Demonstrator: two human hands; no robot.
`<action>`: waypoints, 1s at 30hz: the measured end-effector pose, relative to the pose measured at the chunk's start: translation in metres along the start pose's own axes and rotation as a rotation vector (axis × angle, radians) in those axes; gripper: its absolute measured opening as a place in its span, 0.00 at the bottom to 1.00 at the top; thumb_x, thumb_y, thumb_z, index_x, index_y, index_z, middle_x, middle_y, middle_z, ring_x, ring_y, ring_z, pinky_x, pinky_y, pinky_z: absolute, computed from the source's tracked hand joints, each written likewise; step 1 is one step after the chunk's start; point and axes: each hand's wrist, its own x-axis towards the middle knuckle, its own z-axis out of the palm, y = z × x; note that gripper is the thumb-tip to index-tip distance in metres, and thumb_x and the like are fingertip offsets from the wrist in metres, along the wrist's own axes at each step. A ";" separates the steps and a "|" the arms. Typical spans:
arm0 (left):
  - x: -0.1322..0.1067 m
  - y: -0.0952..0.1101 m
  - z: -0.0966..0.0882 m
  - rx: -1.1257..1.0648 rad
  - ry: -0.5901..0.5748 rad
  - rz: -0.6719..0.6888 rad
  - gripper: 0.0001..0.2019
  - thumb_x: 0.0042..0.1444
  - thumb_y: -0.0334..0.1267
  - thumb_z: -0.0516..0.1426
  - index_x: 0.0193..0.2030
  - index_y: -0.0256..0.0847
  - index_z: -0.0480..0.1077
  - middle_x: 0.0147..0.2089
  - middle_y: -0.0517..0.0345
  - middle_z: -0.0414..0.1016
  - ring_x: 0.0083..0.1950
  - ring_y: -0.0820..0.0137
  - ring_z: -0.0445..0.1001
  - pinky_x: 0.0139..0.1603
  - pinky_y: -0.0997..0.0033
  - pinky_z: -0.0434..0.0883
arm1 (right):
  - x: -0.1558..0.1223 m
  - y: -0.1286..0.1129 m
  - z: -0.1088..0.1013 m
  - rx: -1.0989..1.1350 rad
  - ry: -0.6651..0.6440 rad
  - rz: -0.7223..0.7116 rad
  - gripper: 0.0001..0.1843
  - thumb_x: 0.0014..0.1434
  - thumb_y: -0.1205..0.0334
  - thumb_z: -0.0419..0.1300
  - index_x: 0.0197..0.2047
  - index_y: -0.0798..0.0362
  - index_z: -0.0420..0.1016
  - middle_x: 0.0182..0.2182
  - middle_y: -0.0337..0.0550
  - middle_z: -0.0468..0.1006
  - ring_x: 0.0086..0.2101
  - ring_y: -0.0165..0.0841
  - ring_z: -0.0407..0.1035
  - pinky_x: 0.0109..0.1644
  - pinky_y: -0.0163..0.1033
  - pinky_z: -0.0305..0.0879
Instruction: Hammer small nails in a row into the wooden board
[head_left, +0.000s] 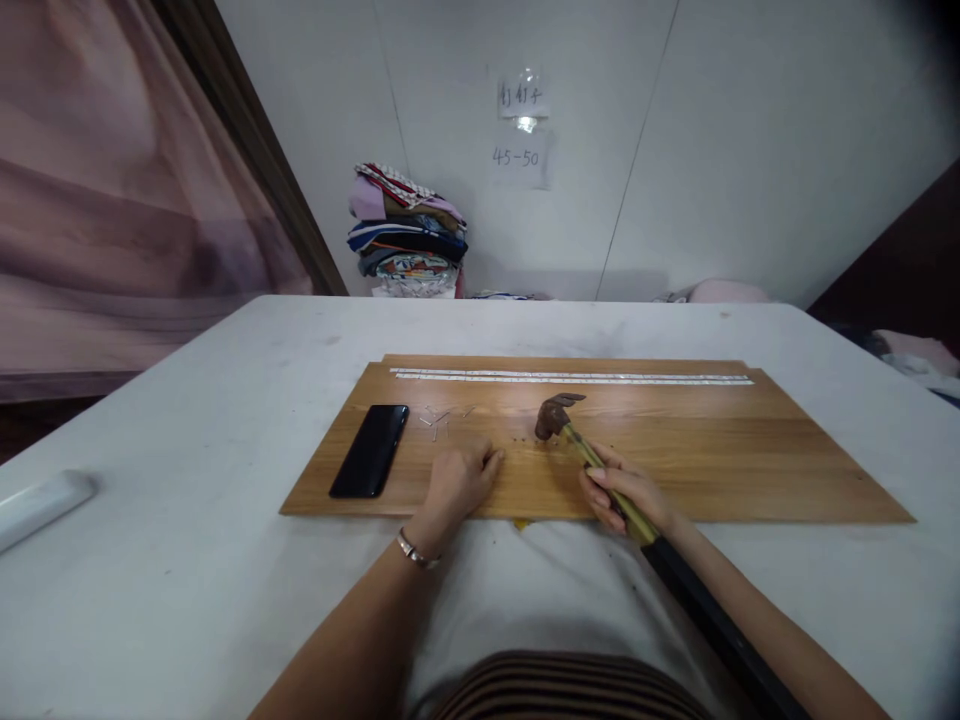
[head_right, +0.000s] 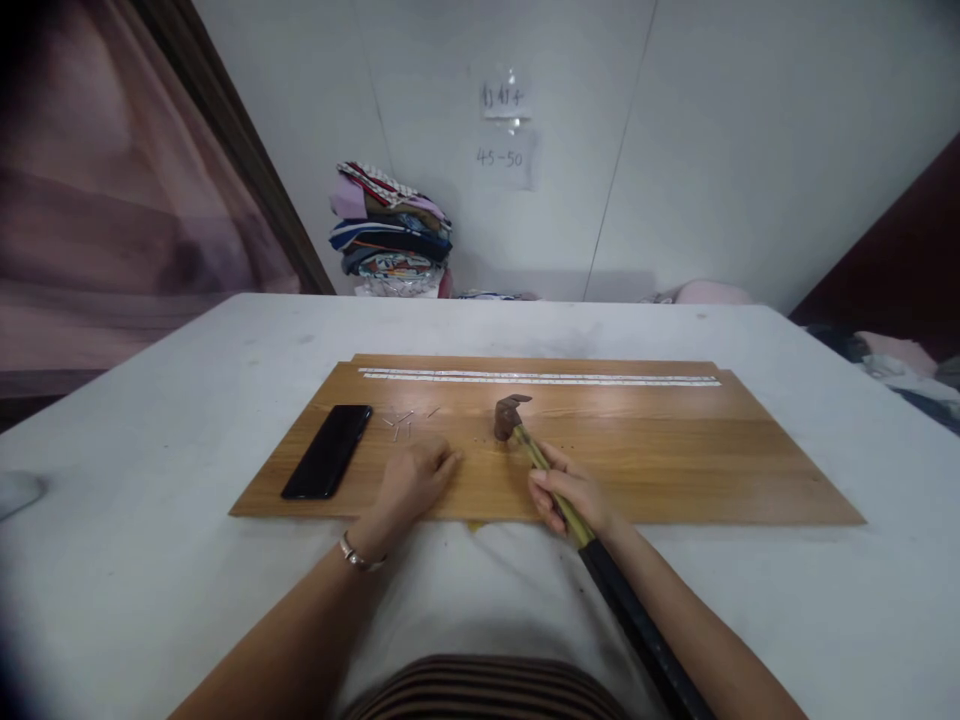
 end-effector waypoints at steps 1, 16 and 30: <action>0.000 0.000 0.000 -0.004 -0.005 0.003 0.15 0.63 0.46 0.50 0.32 0.41 0.71 0.34 0.54 0.78 0.37 0.66 0.75 0.34 0.71 0.58 | -0.001 -0.003 0.001 0.003 -0.003 0.000 0.26 0.57 0.55 0.60 0.58 0.52 0.61 0.18 0.27 0.65 0.10 0.21 0.54 0.11 0.27 0.47; -0.002 0.001 -0.004 -0.025 -0.058 -0.030 0.17 0.64 0.47 0.48 0.32 0.41 0.71 0.29 0.56 0.76 0.32 0.67 0.73 0.30 0.71 0.53 | 0.001 -0.019 0.000 0.004 0.002 0.098 0.26 0.56 0.54 0.60 0.56 0.51 0.62 0.18 0.27 0.66 0.09 0.20 0.52 0.10 0.26 0.46; -0.002 0.004 -0.009 -0.056 -0.064 -0.036 0.17 0.64 0.46 0.49 0.30 0.41 0.70 0.28 0.56 0.75 0.31 0.69 0.72 0.30 0.72 0.54 | -0.001 -0.020 -0.003 0.032 0.009 0.146 0.32 0.56 0.56 0.60 0.63 0.54 0.60 0.17 0.28 0.65 0.10 0.20 0.52 0.11 0.26 0.45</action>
